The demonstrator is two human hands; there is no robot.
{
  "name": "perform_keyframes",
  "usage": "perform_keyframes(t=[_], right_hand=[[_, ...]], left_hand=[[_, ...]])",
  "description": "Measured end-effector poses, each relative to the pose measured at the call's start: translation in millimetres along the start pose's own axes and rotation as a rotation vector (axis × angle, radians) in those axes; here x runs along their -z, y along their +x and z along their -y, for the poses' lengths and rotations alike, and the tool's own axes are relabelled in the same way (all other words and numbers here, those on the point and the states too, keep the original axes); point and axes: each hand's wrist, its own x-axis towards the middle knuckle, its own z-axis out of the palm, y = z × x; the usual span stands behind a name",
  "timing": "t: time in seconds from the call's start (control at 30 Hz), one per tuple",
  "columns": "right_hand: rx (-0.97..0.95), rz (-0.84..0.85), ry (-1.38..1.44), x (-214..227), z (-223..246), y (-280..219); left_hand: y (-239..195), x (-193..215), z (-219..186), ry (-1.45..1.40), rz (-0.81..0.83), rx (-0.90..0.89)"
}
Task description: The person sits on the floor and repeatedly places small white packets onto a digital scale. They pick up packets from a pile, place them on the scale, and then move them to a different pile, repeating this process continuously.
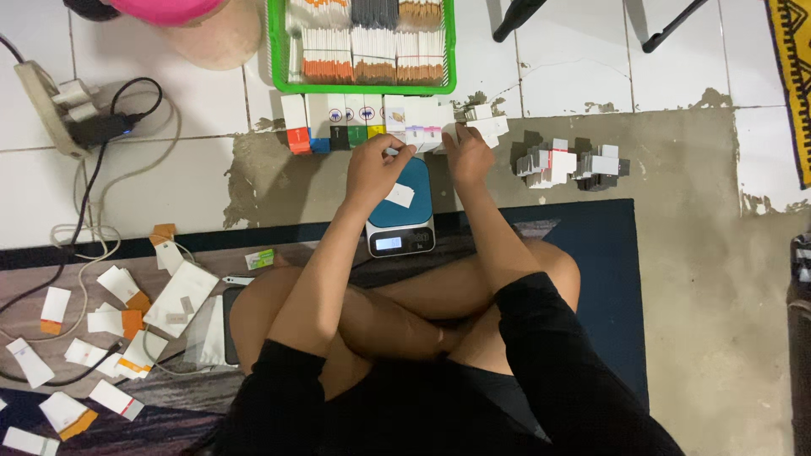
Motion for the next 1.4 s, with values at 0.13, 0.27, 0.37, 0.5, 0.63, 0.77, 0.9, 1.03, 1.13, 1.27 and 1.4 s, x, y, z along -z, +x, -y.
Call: perform_keyframes(t=[0.13, 0.27, 0.37, 0.5, 0.63, 0.77, 0.9, 1.03, 1.13, 1.27, 1.4], right_hand=[[0.027, -0.018, 0.016, 0.6, 1.2, -4.1], [0.021, -0.054, 0.117, -0.2, -1.2, -2.3], [-0.090, -0.024, 0.263, -7.4, -6.2, 2.5], [-0.186, -0.010, 0.481, -9.2, -15.4, 5.9], [-0.178, -0.071, 0.736, -44.8, -53.2, 20.1], [-0.246, 0.092, 0.999, 12.7, -22.9, -7.8], [-0.234, 0.277, 1.160, 57.9, 15.1, -42.0], [-0.198, 0.325, 1.172, 64.1, 20.2, -63.6], [-0.201, 0.324, 1.172, 59.9, 20.4, -69.3], [-0.179, 0.300, 1.197, 52.0, 21.0, -65.8], [-0.136, 0.322, 1.171, 45.3, 19.9, -60.8]], left_hand=[[0.3, -0.7, 3.8, -0.013, 0.024, 0.010], [-0.1, 1.3, -0.1, -0.015, 0.024, 0.002], [-0.9, 2.4, -0.9, -0.012, 0.034, 0.013], [0.0, 1.2, 3.3, -0.031, 0.034, -0.003], [1.2, 2.0, 2.0, -0.036, 0.051, -0.002], [2.5, -4.2, 5.9, -0.089, 0.116, 0.079], [-5.3, -2.9, -5.5, -0.230, 0.224, 0.179], [-14.2, -9.9, -17.4, -0.324, 0.251, 0.241], [-15.2, -14.0, -14.5, -0.310, 0.199, 0.190], [-18.1, -14.6, -17.0, -0.309, 0.153, 0.229], [-14.8, -29.6, 7.0, -0.295, 0.030, 0.241]])
